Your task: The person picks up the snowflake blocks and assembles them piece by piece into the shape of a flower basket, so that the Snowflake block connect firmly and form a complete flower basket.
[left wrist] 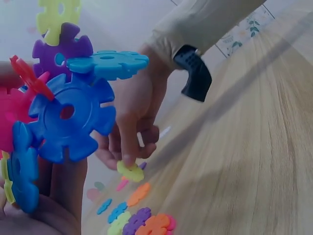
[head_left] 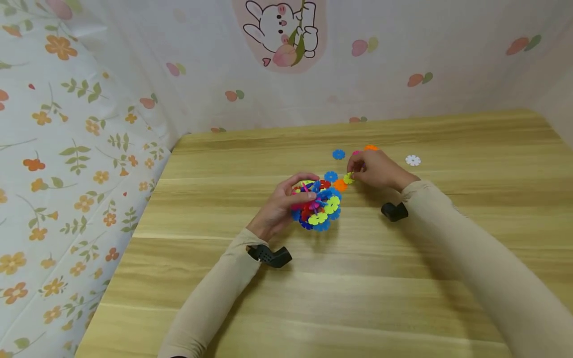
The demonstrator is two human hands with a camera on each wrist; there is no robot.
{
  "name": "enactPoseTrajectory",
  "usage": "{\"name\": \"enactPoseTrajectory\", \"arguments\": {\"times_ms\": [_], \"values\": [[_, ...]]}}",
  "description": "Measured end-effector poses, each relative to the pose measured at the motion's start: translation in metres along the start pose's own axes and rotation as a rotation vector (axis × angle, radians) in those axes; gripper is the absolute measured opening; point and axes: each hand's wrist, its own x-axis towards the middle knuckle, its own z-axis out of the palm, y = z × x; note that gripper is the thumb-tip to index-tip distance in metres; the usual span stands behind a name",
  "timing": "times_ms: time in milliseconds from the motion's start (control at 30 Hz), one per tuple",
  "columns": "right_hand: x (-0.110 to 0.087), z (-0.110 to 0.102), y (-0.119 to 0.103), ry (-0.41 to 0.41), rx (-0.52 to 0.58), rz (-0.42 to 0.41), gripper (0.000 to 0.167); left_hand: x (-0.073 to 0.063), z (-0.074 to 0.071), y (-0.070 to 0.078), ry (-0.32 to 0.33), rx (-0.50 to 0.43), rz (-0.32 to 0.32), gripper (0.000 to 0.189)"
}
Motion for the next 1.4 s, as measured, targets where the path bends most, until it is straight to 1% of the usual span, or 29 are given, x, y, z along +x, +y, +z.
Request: {"name": "enactPoseTrajectory", "arguments": {"times_ms": [167,267,400,533,733,833,933,1067,1167,1300,1400], "values": [[-0.015,0.001,-0.001,-0.054,0.146,0.077,0.010,0.001,-0.002,-0.006,0.014,0.001,-0.014,0.031],[-0.022,0.001,-0.003,-0.037,0.195,0.079,0.013,0.003,-0.003,-0.007,0.012,0.000,-0.007,0.031],[-0.029,0.001,-0.012,0.058,0.254,0.047,0.015,0.006,-0.006,-0.006,0.013,0.007,0.021,0.032],[-0.039,0.001,-0.032,0.132,0.331,0.008,0.016,0.006,-0.006,-0.004,0.012,0.008,0.029,0.032],[-0.054,0.000,-0.060,0.164,0.399,-0.045,0.014,0.006,-0.002,-0.003,0.016,0.003,0.033,0.032],[-0.058,0.001,-0.069,0.169,0.396,-0.068,0.013,0.007,-0.002,-0.003,0.018,0.009,0.036,0.031],[-0.059,0.002,-0.074,0.175,0.362,-0.091,0.012,0.007,-0.002,-0.002,0.024,0.021,0.036,0.031],[-0.059,0.003,-0.078,0.175,0.335,-0.101,0.009,0.007,0.000,0.000,0.038,0.045,0.034,0.040],[-0.058,0.002,-0.081,0.156,0.349,-0.098,0.007,0.007,0.002,0.002,0.066,0.071,0.027,0.047],[-0.054,0.000,-0.080,0.103,0.387,-0.085,0.005,0.005,0.006,0.002,0.119,0.108,0.005,0.042],[-0.051,-0.001,-0.077,0.043,0.428,-0.056,0.004,0.004,0.009,0.001,0.136,0.131,-0.012,0.040]]}}
